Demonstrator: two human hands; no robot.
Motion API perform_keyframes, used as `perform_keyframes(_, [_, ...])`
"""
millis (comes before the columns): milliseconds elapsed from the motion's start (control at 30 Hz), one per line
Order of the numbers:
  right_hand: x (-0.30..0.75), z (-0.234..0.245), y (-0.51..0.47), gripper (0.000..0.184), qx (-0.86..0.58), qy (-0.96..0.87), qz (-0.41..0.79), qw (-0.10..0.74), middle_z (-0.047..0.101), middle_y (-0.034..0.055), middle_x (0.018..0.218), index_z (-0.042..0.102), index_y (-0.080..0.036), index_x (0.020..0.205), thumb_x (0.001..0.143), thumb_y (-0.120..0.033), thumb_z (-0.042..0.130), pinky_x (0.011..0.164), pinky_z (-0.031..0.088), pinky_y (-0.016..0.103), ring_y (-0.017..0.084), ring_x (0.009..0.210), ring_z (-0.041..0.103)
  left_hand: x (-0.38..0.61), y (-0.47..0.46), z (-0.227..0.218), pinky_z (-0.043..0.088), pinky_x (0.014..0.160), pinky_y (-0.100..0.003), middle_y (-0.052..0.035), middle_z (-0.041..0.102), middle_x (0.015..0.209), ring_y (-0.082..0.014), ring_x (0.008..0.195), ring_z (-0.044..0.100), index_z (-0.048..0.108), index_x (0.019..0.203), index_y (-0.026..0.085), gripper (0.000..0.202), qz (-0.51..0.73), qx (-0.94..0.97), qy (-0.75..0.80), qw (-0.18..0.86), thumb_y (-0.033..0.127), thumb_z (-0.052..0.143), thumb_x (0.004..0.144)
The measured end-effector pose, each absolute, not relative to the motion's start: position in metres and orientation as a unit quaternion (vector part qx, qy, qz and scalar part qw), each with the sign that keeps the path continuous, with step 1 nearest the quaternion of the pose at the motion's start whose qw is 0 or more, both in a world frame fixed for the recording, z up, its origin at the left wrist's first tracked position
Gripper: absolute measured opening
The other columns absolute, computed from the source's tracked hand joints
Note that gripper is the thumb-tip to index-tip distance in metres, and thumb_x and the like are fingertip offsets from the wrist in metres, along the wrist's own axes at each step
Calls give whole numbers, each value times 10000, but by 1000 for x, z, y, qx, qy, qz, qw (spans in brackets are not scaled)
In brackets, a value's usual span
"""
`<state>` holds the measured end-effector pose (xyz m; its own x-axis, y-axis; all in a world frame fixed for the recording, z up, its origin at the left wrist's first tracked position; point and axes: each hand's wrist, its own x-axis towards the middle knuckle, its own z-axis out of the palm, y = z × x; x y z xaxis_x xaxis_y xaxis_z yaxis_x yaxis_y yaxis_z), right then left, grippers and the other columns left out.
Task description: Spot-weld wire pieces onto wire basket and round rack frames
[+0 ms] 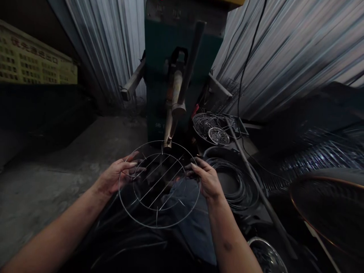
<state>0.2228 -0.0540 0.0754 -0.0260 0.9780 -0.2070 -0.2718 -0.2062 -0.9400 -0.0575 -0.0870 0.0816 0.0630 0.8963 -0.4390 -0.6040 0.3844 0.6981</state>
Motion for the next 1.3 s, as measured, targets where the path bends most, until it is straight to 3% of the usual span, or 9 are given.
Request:
perform_keyframes(133, [221,73,-54,446,-489,-361,609,509,719,22,693,647,-170,907,540,-321,851,503,480,228,121,498,621,-60,-83,78,529,446,-203,-95,663,913,-216,731,708,454,1267,135,550,525,159,433,715,16,610,753])
perform_keyframes(333, [213,70,-54,426,-482,-355,612,516,726,29,747,655,-173,889,559,-359,850,548,517,254,147,573,659,-67,-82,77,570,507,-266,-103,665,915,-246,763,709,475,1211,141,474,538,155,434,706,24,587,766])
perform_keyframes(500, [203,65,-53,422,-472,-339,627,519,734,53,803,680,-168,888,584,-414,838,543,508,231,153,651,666,-74,-89,87,548,469,-229,-90,661,897,-239,765,708,507,1141,150,401,568,124,455,674,-4,530,771])
perform_keyframes(600, [197,65,-48,440,-482,-334,625,516,732,54,789,686,-164,890,571,-427,839,532,504,230,164,680,664,-78,-93,92,560,489,-257,-82,653,878,-217,713,699,529,1084,141,333,583,121,451,665,-3,515,784])
perform_keyframes(767, [186,64,-41,401,-494,-319,618,521,724,35,742,686,-177,868,574,-409,831,503,506,252,160,617,645,-83,-96,94,578,559,-322,-76,642,877,-213,706,688,552,1077,133,313,593,123,467,645,17,543,787])
perform_keyframes(967, [179,67,-39,394,-490,-321,607,537,719,43,721,695,-158,835,563,-409,831,491,507,229,159,624,655,-84,-98,99,577,576,-320,-111,656,957,-218,740,690,558,1097,130,310,602,120,461,641,38,542,802])
perform_keyframes(1100, [175,73,-33,381,-483,-333,596,549,710,50,698,693,-142,822,579,-408,817,492,517,236,173,642,664,-90,-98,116,582,582,-323,-183,657,1007,-266,825,691,581,1067,82,230,603,107,425,667,195,505,882])
perform_keyframes(1200, [168,80,-28,338,-479,-320,615,539,701,52,664,678,-139,780,581,-378,811,467,514,237,174,600,660,-90,-92,132,581,558,-333,-239,658,988,-311,860,684,598,1030,32,415,623,96,409,660,395,427,926])
perform_keyframes(1300, [160,86,-24,289,-468,-306,637,529,694,52,640,672,-136,745,592,-348,795,462,515,233,165,570,651,-80,-81,140,563,532,-291,-139,685,846,-235,748,687,616,968,83,326,686,82,395,606,311,384,945])
